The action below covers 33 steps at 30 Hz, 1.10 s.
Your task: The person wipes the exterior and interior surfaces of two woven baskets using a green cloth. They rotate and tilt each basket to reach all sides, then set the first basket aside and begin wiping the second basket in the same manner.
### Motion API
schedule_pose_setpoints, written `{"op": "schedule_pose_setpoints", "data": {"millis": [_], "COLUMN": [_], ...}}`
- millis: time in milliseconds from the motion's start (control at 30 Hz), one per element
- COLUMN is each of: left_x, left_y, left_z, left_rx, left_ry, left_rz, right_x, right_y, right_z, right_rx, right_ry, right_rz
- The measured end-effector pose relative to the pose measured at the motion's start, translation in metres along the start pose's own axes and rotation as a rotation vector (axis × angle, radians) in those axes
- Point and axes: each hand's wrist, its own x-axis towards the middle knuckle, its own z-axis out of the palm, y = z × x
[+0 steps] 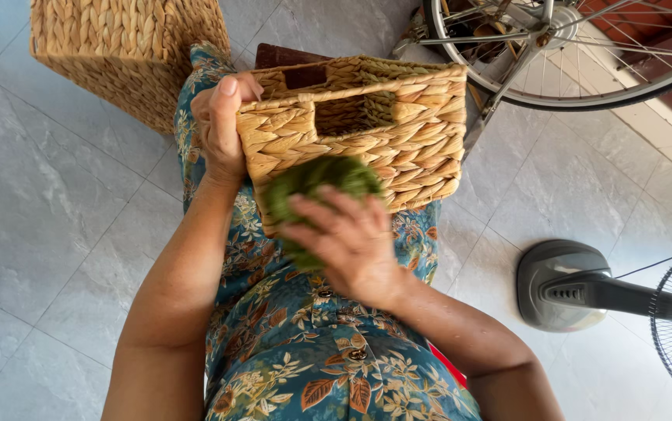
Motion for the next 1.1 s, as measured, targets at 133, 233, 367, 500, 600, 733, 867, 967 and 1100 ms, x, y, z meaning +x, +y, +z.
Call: {"op": "schedule_pose_setpoints", "data": {"millis": [133,233,367,500,600,733,867,967,1100], "left_x": [0.031,0.046,0.052,0.054,0.054,0.054,0.059,0.061,0.062], "left_y": [0.017,0.030,0.039,0.038,0.039,0.038,0.039,0.042,0.047], "left_z": [-0.010,-0.017,-0.021,-0.021,-0.020,-0.017,-0.019,-0.021,-0.029], "left_rx": [-0.418,-0.705,-0.674,-0.697,-0.786,-0.815,-0.842,-0.889,-0.944], "left_ry": [0.054,-0.002,-0.067,-0.081,-0.037,-0.010,0.001,-0.008,-0.010], "left_rz": [-0.146,-0.551,-0.576,-0.705,-0.720,-0.769,-0.817,-0.829,-0.791], "right_x": [0.033,0.038,0.006,-0.028,-0.041,-0.033,-0.009,0.017,0.055], "right_y": [-0.026,-0.019,0.015,0.061,0.083,0.077,0.039,0.006,-0.032], "right_z": [-0.005,-0.010,-0.025,-0.048,-0.068,-0.060,-0.045,-0.042,-0.034], "right_rx": [0.081,0.053,0.030,-0.087,-0.099,-0.081,-0.066,0.049,0.136], "right_ry": [0.018,0.003,0.015,0.064,0.122,0.279,0.288,0.162,0.020], "right_rz": [-0.170,-0.226,-0.169,0.001,0.247,0.417,0.404,0.266,-0.008]}}
